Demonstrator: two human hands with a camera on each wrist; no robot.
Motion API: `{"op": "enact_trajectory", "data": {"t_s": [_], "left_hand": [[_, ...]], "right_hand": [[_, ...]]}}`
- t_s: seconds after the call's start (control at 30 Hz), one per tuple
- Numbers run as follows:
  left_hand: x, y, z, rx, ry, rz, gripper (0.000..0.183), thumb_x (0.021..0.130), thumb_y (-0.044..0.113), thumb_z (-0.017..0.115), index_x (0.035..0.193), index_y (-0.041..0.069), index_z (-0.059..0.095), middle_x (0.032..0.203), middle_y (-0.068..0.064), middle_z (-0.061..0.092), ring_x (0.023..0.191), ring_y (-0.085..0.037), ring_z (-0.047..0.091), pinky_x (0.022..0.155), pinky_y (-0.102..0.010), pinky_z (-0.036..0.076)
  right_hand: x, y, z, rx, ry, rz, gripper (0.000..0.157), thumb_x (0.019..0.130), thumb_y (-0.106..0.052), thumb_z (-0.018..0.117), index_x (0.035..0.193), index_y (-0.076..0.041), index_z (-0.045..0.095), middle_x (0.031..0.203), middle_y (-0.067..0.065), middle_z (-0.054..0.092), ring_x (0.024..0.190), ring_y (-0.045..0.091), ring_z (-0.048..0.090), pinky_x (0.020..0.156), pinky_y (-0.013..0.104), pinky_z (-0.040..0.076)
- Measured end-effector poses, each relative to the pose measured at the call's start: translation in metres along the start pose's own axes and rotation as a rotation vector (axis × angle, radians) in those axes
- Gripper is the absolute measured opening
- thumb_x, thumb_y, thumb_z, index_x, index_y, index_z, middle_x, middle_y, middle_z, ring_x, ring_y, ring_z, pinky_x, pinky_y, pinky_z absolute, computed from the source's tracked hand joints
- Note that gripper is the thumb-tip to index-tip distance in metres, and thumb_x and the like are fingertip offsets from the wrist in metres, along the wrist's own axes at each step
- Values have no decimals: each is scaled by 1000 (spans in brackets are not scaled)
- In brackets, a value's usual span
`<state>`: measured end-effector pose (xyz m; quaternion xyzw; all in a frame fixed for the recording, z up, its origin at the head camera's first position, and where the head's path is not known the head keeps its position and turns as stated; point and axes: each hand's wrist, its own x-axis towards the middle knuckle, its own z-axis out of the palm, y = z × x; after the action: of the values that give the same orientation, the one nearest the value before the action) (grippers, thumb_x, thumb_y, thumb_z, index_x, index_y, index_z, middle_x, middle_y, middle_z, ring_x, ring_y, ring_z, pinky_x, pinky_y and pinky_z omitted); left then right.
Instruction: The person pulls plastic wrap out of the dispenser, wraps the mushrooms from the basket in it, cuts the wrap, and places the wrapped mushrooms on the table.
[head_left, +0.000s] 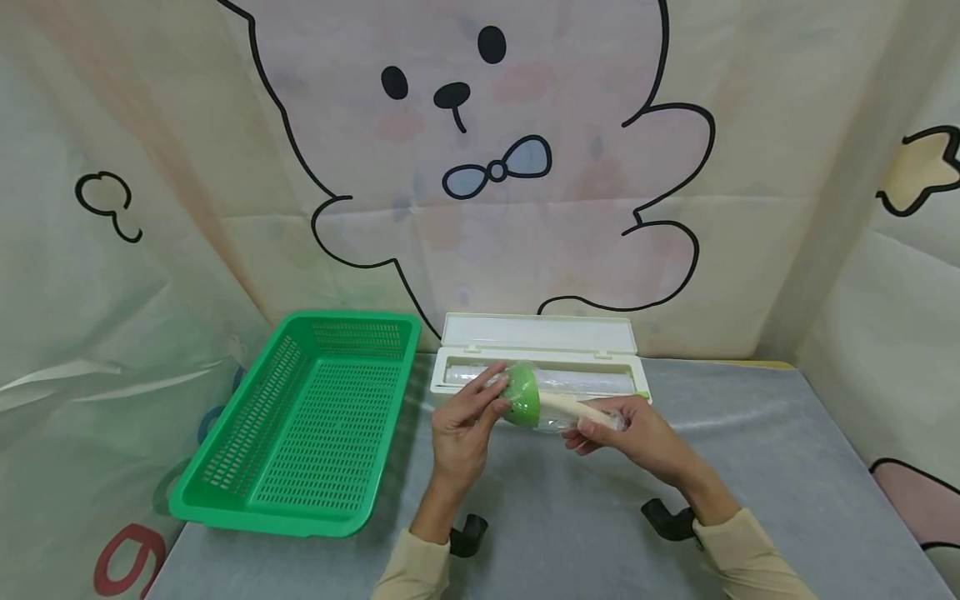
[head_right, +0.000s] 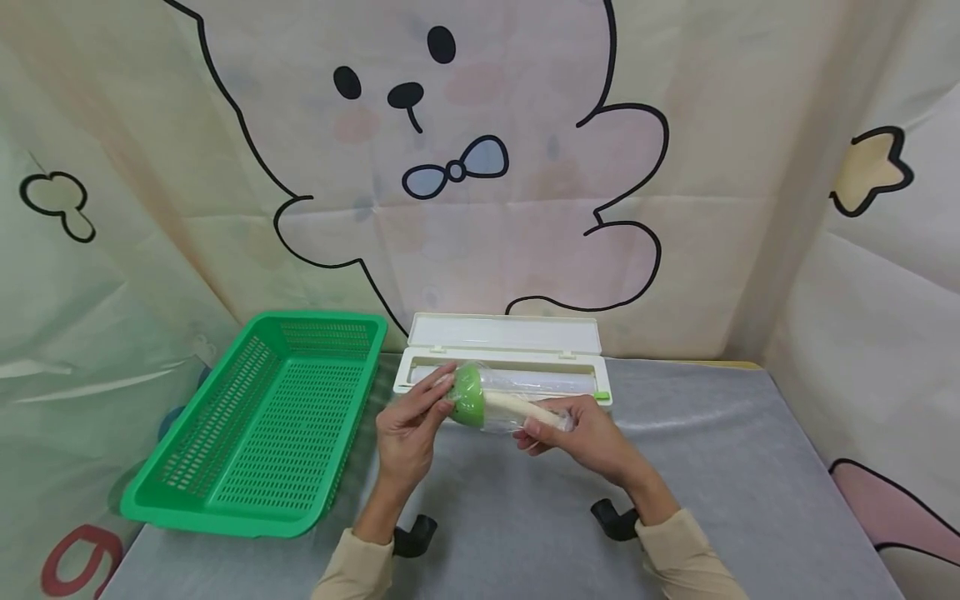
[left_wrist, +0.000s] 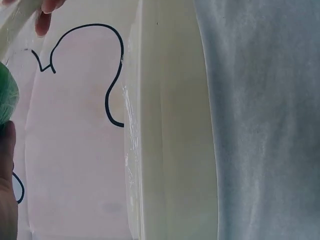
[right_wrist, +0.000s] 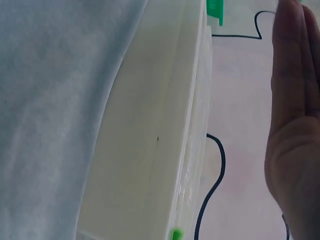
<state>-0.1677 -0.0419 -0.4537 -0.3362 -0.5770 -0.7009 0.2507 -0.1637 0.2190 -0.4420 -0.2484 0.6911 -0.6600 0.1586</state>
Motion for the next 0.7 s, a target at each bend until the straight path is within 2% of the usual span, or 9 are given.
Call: {"op": "enact_trajectory", "data": {"t_s": [0.07,0.17,0.27,0.37,0.47,0.53,0.6,0.7], "left_hand": [[0,1,0,-21,-16,-23,27,95,-6,64,122,-10,68,131,-39,55,118,-26,64,90,-28,55],[-1,2,1,-64,-60,-76,25,95,-8,63,119,-12,68,133,-38,54,115,-21,63,87,-23,54],[-3,4,0,-126,-116,-159,24,97,-4,64,119,-13,68,138,-35,52,121,-25,60,88,-23,54],[-4,7,-2,-203,-154,-269,33,99,10,66,121,-15,66,145,-30,48,133,-33,52,92,-31,55],[-3,10,0,-242,-124,-386,45,97,24,70,116,-16,66,148,-23,49,129,-35,55,88,-36,57],[-1,12,2,-234,-81,-433,48,93,28,74,112,-15,67,147,-20,52,121,-35,61,85,-37,58],[0,13,5,-196,-45,-445,42,89,21,79,109,-14,66,145,-18,55,111,-36,66,81,-35,60],[0,14,8,-154,-20,-430,32,86,5,81,109,-12,67,144,-17,55,105,-38,68,80,-35,60]], "right_hand": [[0,0,-2,-7,-18,0,27,102,-2,58,122,15,63,102,31,71,92,33,73,81,52,58],[2,0,-3,0,-28,2,35,103,-2,58,133,15,56,112,32,67,96,36,72,81,53,57],[3,1,-1,15,-23,-15,41,103,-2,56,141,13,50,122,30,61,97,37,71,80,50,59],[3,2,2,67,-6,-50,40,103,2,55,140,14,50,127,23,61,98,33,70,81,48,59],[4,3,3,113,2,-80,37,104,3,51,139,16,50,131,14,63,103,30,69,85,48,57],[4,3,4,121,3,-84,37,105,2,50,140,15,50,132,12,64,106,30,68,87,49,56],[5,3,6,100,4,-90,37,107,1,47,141,15,49,134,15,63,105,31,69,86,50,57],[5,1,8,25,21,-100,38,108,-2,46,144,11,48,126,24,65,97,33,72,81,49,58]]}}
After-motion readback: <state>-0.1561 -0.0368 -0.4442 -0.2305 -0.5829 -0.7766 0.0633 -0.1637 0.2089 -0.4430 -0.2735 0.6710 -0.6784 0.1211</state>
